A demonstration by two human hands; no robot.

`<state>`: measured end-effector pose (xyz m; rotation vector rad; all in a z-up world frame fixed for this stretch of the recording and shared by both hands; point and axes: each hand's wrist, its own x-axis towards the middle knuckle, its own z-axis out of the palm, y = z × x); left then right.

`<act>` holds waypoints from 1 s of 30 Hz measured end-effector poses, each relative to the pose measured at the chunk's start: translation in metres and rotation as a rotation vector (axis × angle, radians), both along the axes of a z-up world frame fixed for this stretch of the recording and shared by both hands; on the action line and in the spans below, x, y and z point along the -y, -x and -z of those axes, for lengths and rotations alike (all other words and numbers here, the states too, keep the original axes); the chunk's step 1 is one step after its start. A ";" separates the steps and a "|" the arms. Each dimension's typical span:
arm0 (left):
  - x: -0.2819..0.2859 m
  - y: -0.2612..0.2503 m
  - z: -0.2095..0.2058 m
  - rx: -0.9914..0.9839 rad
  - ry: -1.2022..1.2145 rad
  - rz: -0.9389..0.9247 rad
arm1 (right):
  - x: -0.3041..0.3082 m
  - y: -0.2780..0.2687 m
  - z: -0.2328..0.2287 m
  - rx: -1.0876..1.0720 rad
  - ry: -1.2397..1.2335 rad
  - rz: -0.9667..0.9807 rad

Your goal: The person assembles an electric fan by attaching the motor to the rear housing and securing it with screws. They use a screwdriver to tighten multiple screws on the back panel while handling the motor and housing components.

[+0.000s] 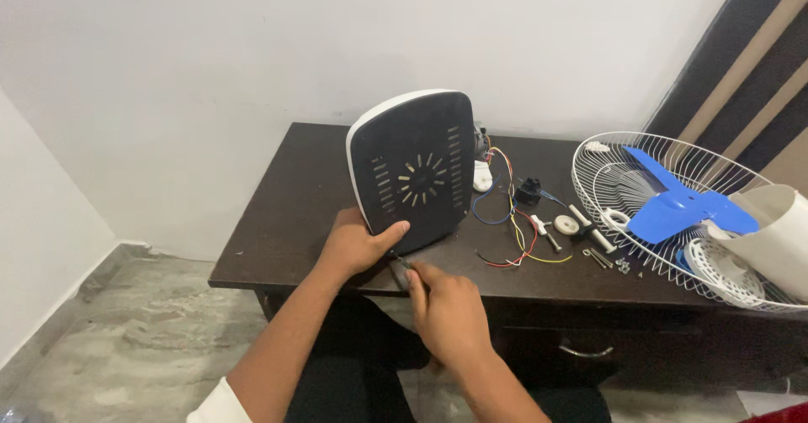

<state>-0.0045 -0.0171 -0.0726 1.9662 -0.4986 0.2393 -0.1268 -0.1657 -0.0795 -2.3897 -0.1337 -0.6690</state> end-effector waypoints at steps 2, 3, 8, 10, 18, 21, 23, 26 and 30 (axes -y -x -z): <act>0.000 -0.001 0.000 -0.021 -0.006 -0.001 | 0.000 0.000 -0.001 -0.045 0.074 -0.007; 0.000 -0.001 0.000 -0.041 -0.024 -0.010 | 0.001 -0.002 -0.002 -0.065 0.115 -0.014; -0.001 0.002 -0.003 -0.069 -0.086 -0.052 | 0.004 -0.002 -0.001 0.062 0.344 -0.068; 0.002 0.002 -0.004 -0.061 -0.041 -0.034 | 0.009 -0.003 -0.003 0.083 0.370 -0.066; 0.003 -0.001 -0.006 -0.084 -0.099 -0.041 | 0.007 -0.003 -0.011 -0.142 0.195 -0.008; 0.000 0.004 0.001 -0.033 -0.080 -0.030 | 0.003 0.001 -0.007 -0.172 0.063 0.053; -0.001 0.004 0.000 0.006 -0.054 -0.013 | 0.002 -0.001 -0.006 -0.180 -0.058 0.065; 0.000 0.001 -0.003 -0.006 -0.045 -0.003 | 0.003 -0.006 -0.005 -0.143 -0.144 0.071; -0.002 0.003 0.001 -0.065 -0.067 -0.027 | -0.003 0.000 0.005 0.256 0.116 -0.041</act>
